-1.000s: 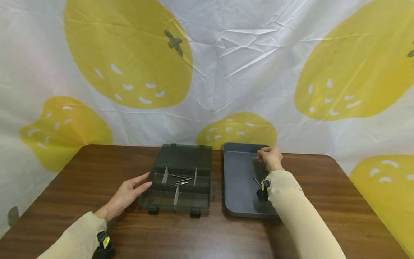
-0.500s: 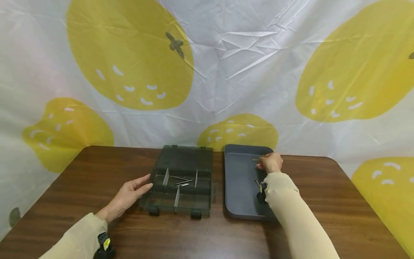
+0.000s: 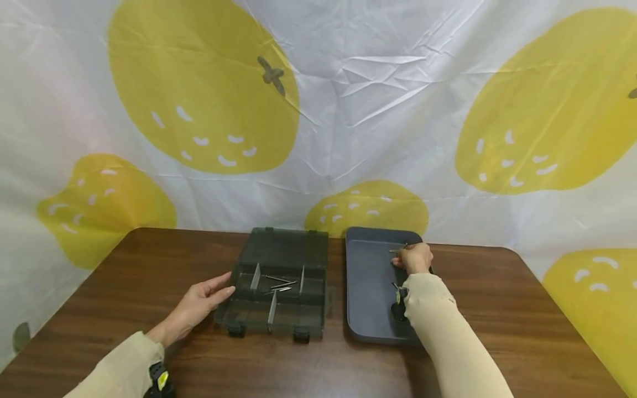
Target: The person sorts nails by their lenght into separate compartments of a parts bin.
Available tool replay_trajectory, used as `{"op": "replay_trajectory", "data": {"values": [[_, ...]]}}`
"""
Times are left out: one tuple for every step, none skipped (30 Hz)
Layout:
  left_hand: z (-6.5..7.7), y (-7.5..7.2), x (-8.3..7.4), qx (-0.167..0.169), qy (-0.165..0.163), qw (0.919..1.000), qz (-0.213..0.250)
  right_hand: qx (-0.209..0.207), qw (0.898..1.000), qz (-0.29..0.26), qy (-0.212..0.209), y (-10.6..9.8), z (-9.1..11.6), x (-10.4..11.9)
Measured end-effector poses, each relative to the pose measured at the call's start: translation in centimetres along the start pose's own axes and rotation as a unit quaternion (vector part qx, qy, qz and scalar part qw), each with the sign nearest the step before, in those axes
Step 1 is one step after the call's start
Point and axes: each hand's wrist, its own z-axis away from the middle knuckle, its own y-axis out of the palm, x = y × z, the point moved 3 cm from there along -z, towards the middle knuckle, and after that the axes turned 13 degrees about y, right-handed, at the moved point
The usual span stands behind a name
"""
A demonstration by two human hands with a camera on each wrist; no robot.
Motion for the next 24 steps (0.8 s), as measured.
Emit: {"op": "replay_trajectory", "data": {"values": [[0.0,0.0,0.0,0.000,0.000,1.0000,-0.001,0.001,1.000,-0.009,0.003,0.0,0.0,-0.1],[0.0,0.0,0.1,0.000,-0.002,1.0000,0.000,0.001,1.000,-0.017,0.005,0.1,-0.1,-0.1],[0.0,0.0,0.1,0.001,-0.003,1.0000,0.001,0.001,1.000,-0.025,0.007,0.1,-0.1,-0.1],[0.0,0.0,0.1,0.002,-0.003,1.0000,0.001,-0.001,0.999,-0.031,0.010,0.2,-0.2,-0.1],[0.0,0.0,0.1,0.001,-0.004,1.0000,0.002,-0.002,0.999,-0.035,0.012,0.2,-0.3,-0.1],[0.0,0.0,0.1,0.001,-0.004,1.0000,0.002,-0.004,0.999,-0.038,0.015,0.2,-0.3,-0.1],[0.0,-0.1,0.1,0.002,-0.003,1.0000,0.002,-0.006,0.999,-0.040,0.018,0.2,-0.4,-0.1],[0.0,-0.1,0.1,0.001,-0.004,1.0000,0.003,-0.008,0.999,-0.041,0.021,0.3,-0.5,0.0],[-0.1,-0.1,0.1,0.001,-0.003,1.0000,0.002,-0.010,0.999,-0.043,0.025,0.3,-0.5,0.0],[-0.1,-0.1,0.1,0.001,-0.002,1.0000,0.001,-0.012,0.999,-0.044,0.030,0.3,-0.6,0.0],[-0.1,-0.1,0.1,-0.001,-0.004,1.0000,0.001,-0.012,0.998,-0.048,0.034,0.3,-0.7,0.0],[-0.1,-0.1,0.1,-0.001,-0.005,1.0000,-0.001,-0.012,0.998,-0.054,0.038,0.4,-0.8,0.0],[-0.2,-0.1,0.2,-0.001,-0.005,1.0000,-0.003,-0.012,0.997,-0.061,0.043,0.4,-0.8,0.0],[-0.2,-0.1,0.2,-0.003,-0.004,1.0000,-0.004,-0.011,0.997,-0.065,0.046,0.4,-0.9,0.0],[-0.2,-0.1,0.2,-0.003,-0.004,1.0000,-0.004,-0.008,0.996,-0.072,0.048,0.4,-0.9,0.0],[-0.1,-0.1,0.2,-0.004,-0.004,1.0000,-0.004,-0.006,0.996,-0.078,0.050,0.4,-0.9,0.0],[-0.1,-0.1,0.1,-0.005,-0.004,1.0000,-0.004,-0.003,0.995,-0.084,0.051,0.4,-0.9,0.1],[-0.1,0.0,0.1,-0.004,-0.003,1.0000,-0.004,-0.001,0.995,-0.089,0.053,0.4,-0.9,0.1],[-0.1,0.0,0.1,-0.003,-0.001,1.0000,-0.003,0.001,0.994,-0.093,0.053,0.4,-0.9,0.1],[-0.1,0.0,0.1,-0.002,0.000,1.0000,-0.003,0.003,0.994,-0.096,0.054,0.5,-0.9,0.1],[-0.1,0.0,0.1,-0.001,0.000,1.0000,-0.002,0.005,0.994,-0.099,0.054,0.5,-0.9,0.1],[-0.1,0.0,0.0,0.000,0.002,1.0000,-0.001,0.007,0.993,-0.100,0.055,0.5,-1.0,0.2],[0.0,0.0,0.0,0.000,0.003,1.0000,-0.002,0.009,0.994,-0.100,0.054,0.5,-1.0,0.2],[0.0,0.0,0.0,0.000,0.004,1.0000,-0.002,0.010,0.994,-0.098,0.054,0.5,-1.1,0.2]]}}
